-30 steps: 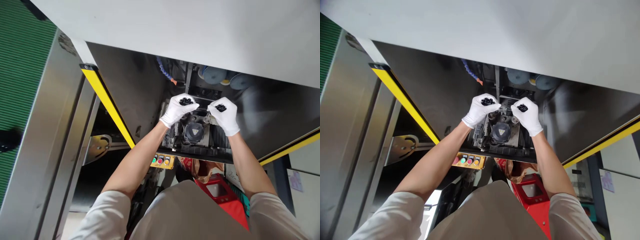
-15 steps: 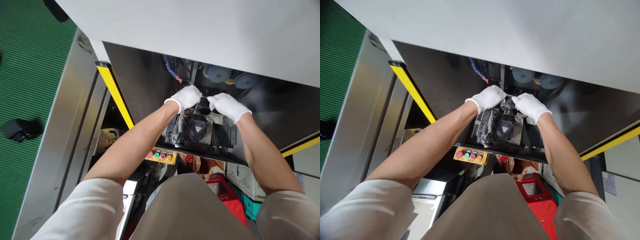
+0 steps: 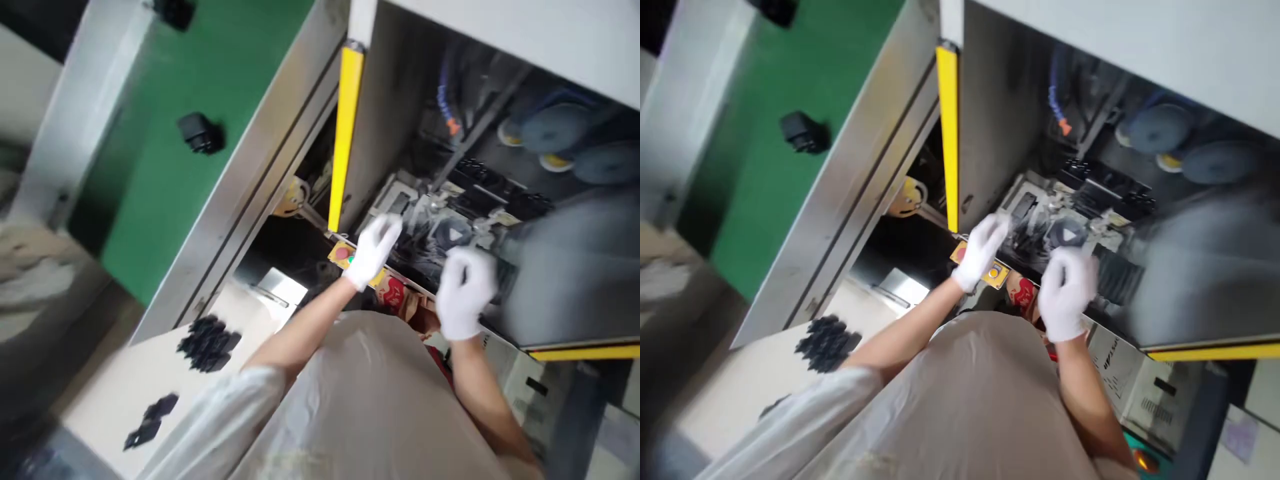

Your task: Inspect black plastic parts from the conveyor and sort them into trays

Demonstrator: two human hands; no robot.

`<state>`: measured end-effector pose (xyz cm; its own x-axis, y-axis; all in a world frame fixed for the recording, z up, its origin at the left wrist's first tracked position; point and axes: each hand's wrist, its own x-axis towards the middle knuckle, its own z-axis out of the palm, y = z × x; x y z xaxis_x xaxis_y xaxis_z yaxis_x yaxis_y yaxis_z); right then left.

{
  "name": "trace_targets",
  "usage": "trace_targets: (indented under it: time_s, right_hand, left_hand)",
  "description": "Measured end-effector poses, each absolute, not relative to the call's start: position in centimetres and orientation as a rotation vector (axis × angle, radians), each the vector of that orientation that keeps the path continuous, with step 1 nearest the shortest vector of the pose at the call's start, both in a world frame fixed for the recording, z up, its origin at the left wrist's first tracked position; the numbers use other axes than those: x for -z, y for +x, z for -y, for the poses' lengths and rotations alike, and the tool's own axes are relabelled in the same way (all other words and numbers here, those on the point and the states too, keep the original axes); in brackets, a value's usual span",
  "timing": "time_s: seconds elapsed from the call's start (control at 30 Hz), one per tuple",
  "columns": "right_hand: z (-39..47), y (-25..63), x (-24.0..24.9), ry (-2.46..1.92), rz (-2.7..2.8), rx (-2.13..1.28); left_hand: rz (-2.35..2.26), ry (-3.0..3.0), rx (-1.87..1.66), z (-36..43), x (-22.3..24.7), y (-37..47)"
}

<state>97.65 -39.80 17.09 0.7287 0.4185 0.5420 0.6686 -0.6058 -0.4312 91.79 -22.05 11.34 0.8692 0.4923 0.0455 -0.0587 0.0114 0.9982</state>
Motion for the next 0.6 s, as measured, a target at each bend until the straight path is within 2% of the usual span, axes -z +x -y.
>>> trace_targets:
  time_s: [0.1,0.13,0.2,0.27,0.4,0.53,0.6]
  right_hand:
    - [36.4,90.1,-9.7,-2.508,1.255,-0.305]
    - [35.1,88.7,-7.3,-2.582,1.355,-0.448]
    - [32.8,87.4,-3.7,-2.655,1.562,-0.593]
    - [31.1,87.5,-2.0,-2.703,1.695,-0.61]
    - [28.4,89.0,-3.1,-2.835,1.827,-0.646]
    - [23.3,90.8,-4.8,-2.931,1.939,-1.094]
    - [21.4,91.0,-5.2,-2.888,2.044,-0.997]
  left_hand:
    - [-0.842,1.472,0.003,24.4,-6.3,73.5]
    - [-0.999,1.457,0.082,25.1,-5.2,68.0]
    - [-1.299,1.293,0.109,26.1,-3.9,58.7]
    - [-1.535,1.082,0.031,26.9,-3.8,52.5]
    - [-1.76,0.805,-0.174,28.9,-4.5,47.7]
    - [-1.769,0.761,-0.34,30.6,-2.7,46.7]
    - [-1.812,0.816,-0.391,30.6,-1.8,45.3]
